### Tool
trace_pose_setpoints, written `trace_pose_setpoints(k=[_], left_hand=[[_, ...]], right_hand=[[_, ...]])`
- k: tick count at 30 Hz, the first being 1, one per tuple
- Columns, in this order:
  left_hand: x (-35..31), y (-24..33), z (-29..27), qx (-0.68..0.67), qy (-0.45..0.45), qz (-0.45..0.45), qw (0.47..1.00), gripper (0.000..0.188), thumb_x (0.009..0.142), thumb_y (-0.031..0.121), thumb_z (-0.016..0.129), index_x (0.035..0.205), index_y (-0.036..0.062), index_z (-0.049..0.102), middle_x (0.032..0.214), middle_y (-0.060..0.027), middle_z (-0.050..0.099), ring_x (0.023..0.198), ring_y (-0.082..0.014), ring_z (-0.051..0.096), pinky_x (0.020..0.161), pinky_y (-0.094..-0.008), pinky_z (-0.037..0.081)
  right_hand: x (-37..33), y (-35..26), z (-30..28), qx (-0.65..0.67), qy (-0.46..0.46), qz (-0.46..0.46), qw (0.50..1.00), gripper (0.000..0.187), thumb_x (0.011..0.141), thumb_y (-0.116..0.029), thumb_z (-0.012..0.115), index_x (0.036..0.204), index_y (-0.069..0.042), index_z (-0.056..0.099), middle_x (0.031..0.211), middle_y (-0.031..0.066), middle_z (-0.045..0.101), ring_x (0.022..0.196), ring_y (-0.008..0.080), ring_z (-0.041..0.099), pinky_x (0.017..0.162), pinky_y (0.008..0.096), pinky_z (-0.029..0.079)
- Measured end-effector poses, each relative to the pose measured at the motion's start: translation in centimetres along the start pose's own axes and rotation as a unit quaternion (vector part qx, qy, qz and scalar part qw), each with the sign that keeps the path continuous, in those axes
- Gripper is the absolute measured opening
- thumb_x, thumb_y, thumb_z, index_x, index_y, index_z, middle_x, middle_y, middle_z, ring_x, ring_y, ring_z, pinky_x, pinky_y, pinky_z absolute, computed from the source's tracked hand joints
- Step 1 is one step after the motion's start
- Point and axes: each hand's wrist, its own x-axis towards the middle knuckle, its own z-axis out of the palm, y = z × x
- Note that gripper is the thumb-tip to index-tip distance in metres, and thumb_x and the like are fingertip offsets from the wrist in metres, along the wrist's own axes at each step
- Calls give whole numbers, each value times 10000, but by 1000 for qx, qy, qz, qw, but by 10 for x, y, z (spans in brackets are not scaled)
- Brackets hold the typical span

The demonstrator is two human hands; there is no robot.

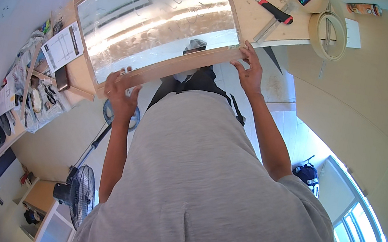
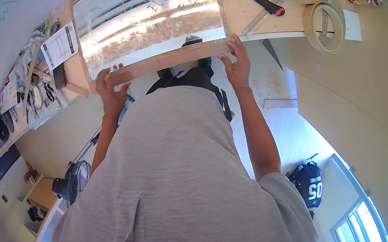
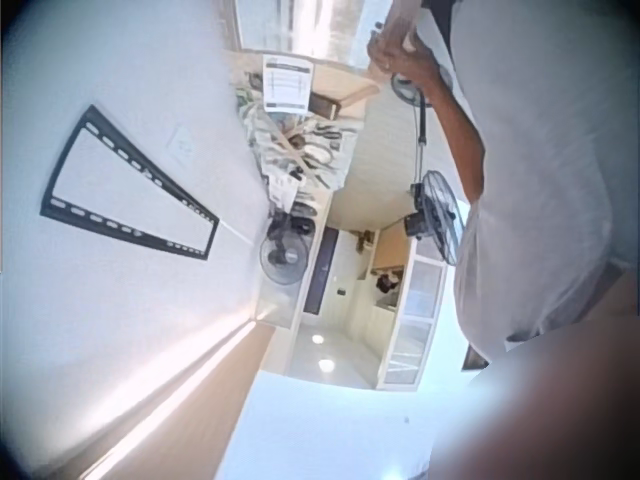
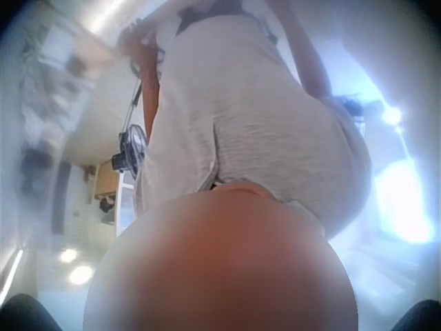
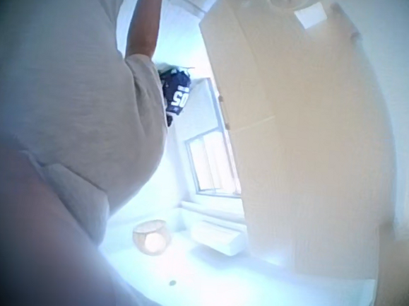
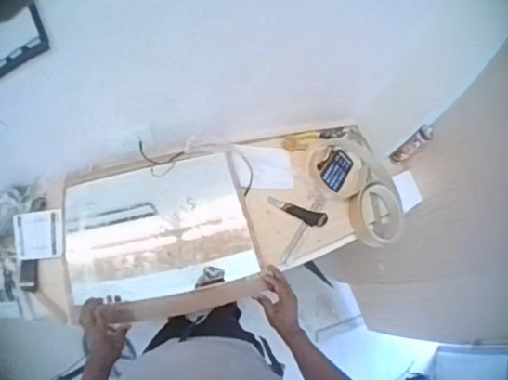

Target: The person assembles a mirror frame by placing a mirror onto a wooden board, aligning wooden strips along the edges, and securing them with tape. The person repeatedly adjusts the strips and applies tape to hold the frame in place.

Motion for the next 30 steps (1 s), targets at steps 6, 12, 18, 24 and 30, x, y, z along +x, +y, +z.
trace_pose_setpoints(k=[6, 12, 18, 24, 30], left_hand=[[-34, -85, -22, -6, 120, -246, 962, 541, 861, 215, 797, 1307, -18, 600, 1315, -209, 542, 1175, -382, 558, 981, -482, 476], [-25, -116, -28, -55, -10, -224, 973, 497, 868, 190, 779, 1278, -40, 619, 1132, -223, 625, 1005, -360, 640, 913, -424, 519], [-16, -105, -22, -4, 1, -285, 959, 452, 828, 209, 809, 1190, -31, 682, 1157, -229, 635, 986, -374, 646, 908, -435, 522], [-9, -107, -18, -8, 18, -289, 957, 512, 791, 198, 832, 1203, -53, 661, 1167, -248, 619, 1088, -399, 614, 965, -457, 492], [-20, -114, -5, -52, 79, -294, 951, 519, 801, 173, 831, 1245, -9, 633, 1153, -205, 613, 1023, -353, 613, 909, -448, 518]], right_hand=[[-4, 2, 3, 18, 0, 56, 998, 656, 833, -74, 827, 1429, -68, 552, 1510, 133, 534, 1305, 245, 566, 1025, 368, 524], [-2, 2, 3, 31, -9, 102, 994, 758, 835, -100, 836, 1501, -52, 477, 1442, 165, 572, 1253, 236, 590, 1046, 392, 519], [3, 0, 3, -37, -21, 100, 994, 797, 796, -207, 866, 1479, -58, 483, 1392, 216, 601, 1179, 310, 651, 969, 415, 558], [9, -4, 3, -51, -22, 74, 996, 795, 808, -250, 858, 1484, -69, 481, 1342, 221, 628, 1187, 350, 650, 970, 410, 553], [10, 2, 1, -32, -41, 94, 994, 687, 888, -188, 783, 1488, -50, 478, 1408, 186, 600, 1201, 285, 638, 959, 394, 568]])
